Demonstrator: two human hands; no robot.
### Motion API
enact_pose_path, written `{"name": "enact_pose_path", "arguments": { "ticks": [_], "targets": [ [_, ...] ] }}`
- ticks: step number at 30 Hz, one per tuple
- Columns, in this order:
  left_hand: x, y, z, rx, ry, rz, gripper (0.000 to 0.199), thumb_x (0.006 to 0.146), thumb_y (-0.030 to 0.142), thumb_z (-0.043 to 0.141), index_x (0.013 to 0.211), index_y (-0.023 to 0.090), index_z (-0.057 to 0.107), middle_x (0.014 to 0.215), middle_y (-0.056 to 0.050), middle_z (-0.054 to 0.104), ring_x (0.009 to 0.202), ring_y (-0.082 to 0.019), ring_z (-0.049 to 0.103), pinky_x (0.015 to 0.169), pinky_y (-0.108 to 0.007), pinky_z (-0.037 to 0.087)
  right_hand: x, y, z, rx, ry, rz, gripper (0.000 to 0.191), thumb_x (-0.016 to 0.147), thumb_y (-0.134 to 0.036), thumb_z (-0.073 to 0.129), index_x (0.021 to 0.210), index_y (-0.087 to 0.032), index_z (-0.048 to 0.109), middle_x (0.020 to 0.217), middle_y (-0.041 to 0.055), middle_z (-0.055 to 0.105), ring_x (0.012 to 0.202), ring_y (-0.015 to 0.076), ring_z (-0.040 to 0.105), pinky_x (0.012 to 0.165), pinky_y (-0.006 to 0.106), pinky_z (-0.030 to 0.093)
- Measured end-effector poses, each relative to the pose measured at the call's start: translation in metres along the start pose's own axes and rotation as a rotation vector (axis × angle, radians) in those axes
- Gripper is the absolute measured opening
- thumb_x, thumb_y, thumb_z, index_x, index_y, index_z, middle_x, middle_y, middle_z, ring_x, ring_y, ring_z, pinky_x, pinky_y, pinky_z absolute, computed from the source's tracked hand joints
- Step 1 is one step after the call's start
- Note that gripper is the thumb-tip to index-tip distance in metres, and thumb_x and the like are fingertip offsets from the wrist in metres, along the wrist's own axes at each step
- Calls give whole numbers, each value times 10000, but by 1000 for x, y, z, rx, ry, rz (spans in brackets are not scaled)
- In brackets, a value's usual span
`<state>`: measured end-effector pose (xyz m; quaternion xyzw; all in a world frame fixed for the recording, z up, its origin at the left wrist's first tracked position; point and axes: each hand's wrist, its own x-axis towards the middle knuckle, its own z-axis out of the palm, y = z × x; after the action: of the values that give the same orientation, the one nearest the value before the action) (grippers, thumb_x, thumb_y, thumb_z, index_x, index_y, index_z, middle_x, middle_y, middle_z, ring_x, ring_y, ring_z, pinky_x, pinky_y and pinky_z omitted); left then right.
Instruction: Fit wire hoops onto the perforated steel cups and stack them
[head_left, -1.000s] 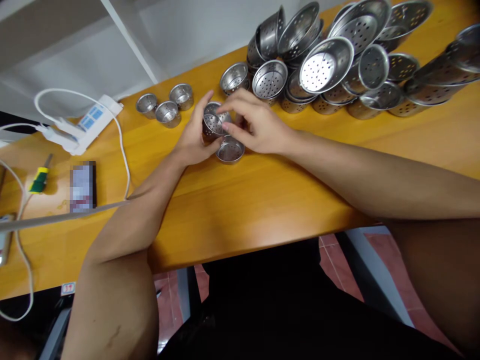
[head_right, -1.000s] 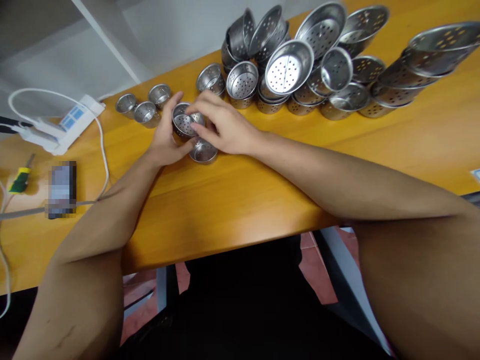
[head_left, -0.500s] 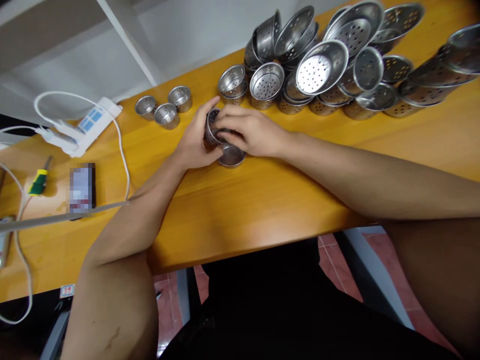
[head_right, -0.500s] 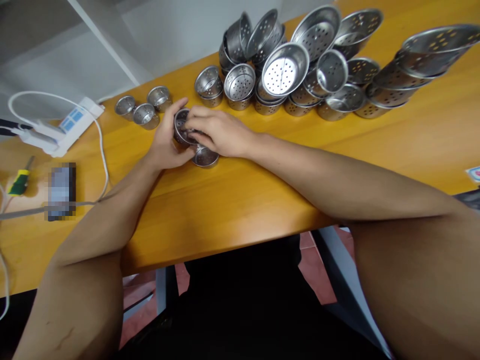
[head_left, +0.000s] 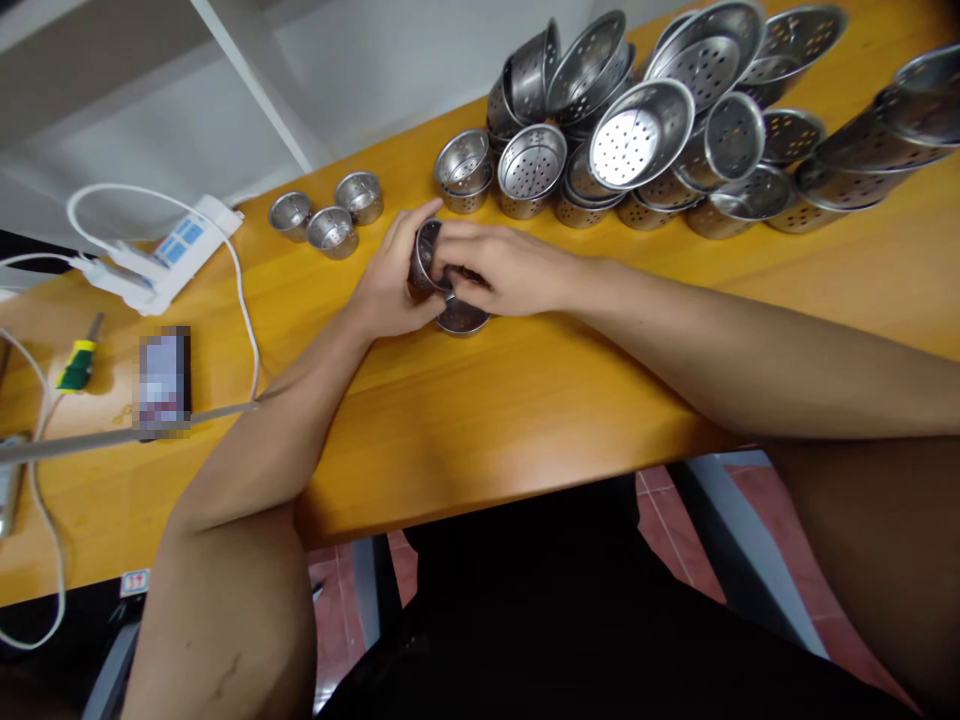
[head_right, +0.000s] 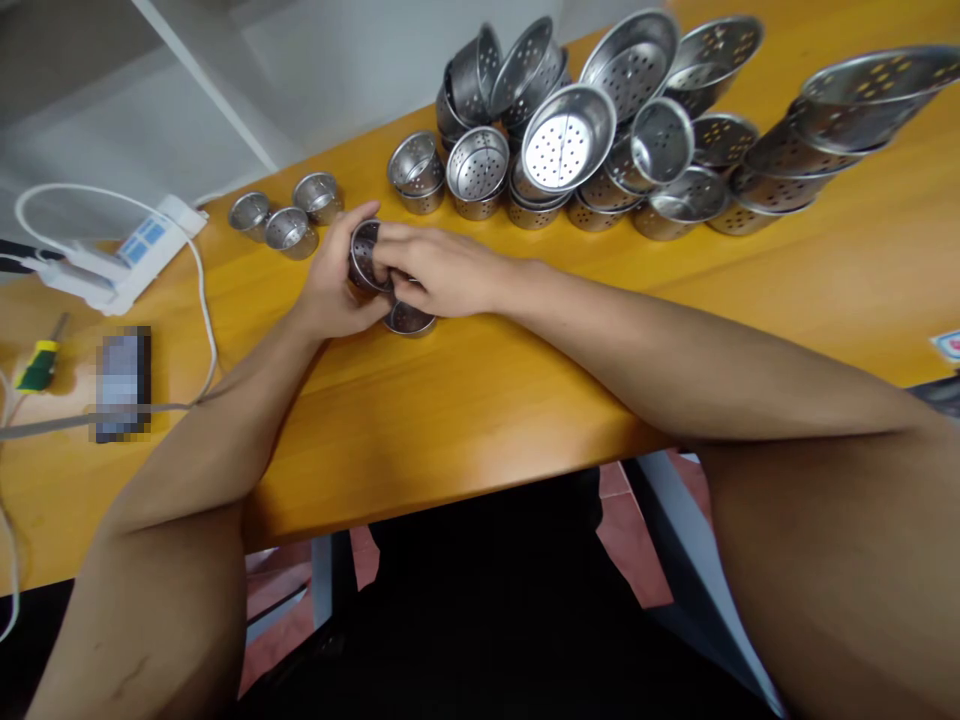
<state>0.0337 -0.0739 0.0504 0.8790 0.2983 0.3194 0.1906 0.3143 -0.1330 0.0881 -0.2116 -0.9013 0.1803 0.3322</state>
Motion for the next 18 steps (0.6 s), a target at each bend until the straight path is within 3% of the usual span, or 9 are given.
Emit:
{"name": "enact_pose_path", "arguments": {
  "ticks": [3, 8, 13, 18],
  "targets": [
    [0, 7, -2, 21, -5, -50, 1066, 951, 848, 877, 1824, 323, 564, 1721, -151, 780, 1674, -495, 770, 1501, -849, 620, 1, -1, -1, 44, -27, -22, 119, 1190, -122, 664, 1215, -218, 730, 1278, 75, 751, 1090, 237, 674, 989, 354, 543],
    [-2, 19, -7, 60, -18, -50, 1045, 981, 835, 897, 1834, 364, 522, 1746, -130, 771, 1672, -477, 746, 1475, -858, 655, 3, -3, 0, 50, 6, 18, 112, 1182, -127, 687, 1159, -234, 711, 1304, 83, 726, 1181, 264, 685, 1072, 383, 577],
    [-2, -5, 0, -51, -49, 67, 1146, 957, 897, 938, 1881, 390, 487, 1822, -77, 744, 1659, -432, 734, 1514, -810, 628, 4, -6, -3, 46, -43, 37, 104, 1150, -142, 691, 1127, -243, 679, 1299, 75, 735, 1110, 257, 688, 1009, 378, 554],
    [-2, -22, 10, -130, -38, 117, 1190, 926, 967, 913, 1894, 433, 473, 1809, -91, 737, 1653, -490, 723, 1487, -848, 610, 3, -3, -2, 14, -67, 65, 91, 1116, -164, 695, 1103, -248, 661, 1193, 69, 753, 1027, 263, 664, 921, 381, 498]
  ]
}}
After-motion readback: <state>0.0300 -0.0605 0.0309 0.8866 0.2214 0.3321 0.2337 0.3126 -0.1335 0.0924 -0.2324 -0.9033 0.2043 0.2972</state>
